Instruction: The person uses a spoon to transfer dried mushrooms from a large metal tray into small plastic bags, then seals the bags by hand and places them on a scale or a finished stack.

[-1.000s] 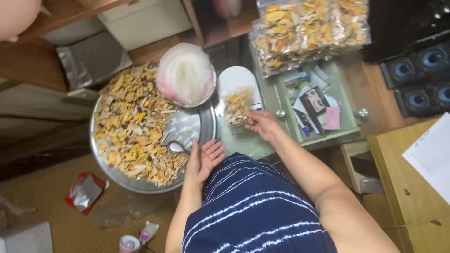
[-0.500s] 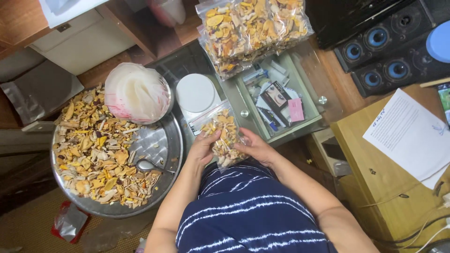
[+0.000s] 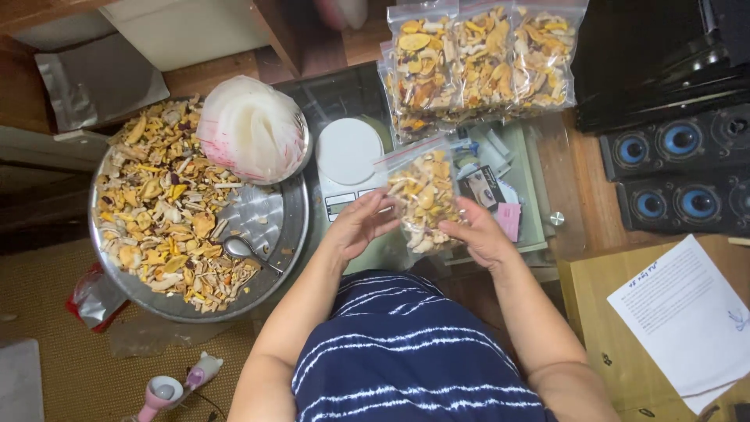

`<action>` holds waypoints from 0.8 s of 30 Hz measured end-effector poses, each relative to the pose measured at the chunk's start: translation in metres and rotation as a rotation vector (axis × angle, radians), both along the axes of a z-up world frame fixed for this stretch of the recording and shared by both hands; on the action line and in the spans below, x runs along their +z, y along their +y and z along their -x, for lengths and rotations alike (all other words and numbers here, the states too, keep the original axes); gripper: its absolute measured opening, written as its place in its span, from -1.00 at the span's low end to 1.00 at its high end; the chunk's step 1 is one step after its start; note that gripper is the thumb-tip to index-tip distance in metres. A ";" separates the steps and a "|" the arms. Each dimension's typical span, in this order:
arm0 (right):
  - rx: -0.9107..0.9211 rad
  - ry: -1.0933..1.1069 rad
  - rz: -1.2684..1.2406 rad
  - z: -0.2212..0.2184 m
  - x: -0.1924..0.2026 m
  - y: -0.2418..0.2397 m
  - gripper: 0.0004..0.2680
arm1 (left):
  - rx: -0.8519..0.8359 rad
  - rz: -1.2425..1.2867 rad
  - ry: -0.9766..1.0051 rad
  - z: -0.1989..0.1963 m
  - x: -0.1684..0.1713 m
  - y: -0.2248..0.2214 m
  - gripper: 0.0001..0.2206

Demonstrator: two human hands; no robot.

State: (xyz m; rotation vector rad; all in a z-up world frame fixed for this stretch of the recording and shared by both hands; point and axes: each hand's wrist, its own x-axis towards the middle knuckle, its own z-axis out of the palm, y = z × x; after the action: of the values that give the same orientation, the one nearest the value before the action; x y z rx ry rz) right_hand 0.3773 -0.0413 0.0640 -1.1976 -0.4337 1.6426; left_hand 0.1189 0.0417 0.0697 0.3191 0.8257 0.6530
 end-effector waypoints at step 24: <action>-0.235 -1.240 0.099 -0.224 0.016 0.207 -0.55 | 0.343 0.253 0.159 0.132 -0.052 -0.084 -0.63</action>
State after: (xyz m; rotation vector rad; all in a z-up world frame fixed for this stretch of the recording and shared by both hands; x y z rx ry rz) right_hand 0.6010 0.1657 0.0796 -2.1647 -0.9106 0.5526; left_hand -0.0134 -0.0419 0.0178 -0.0037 1.1166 0.8386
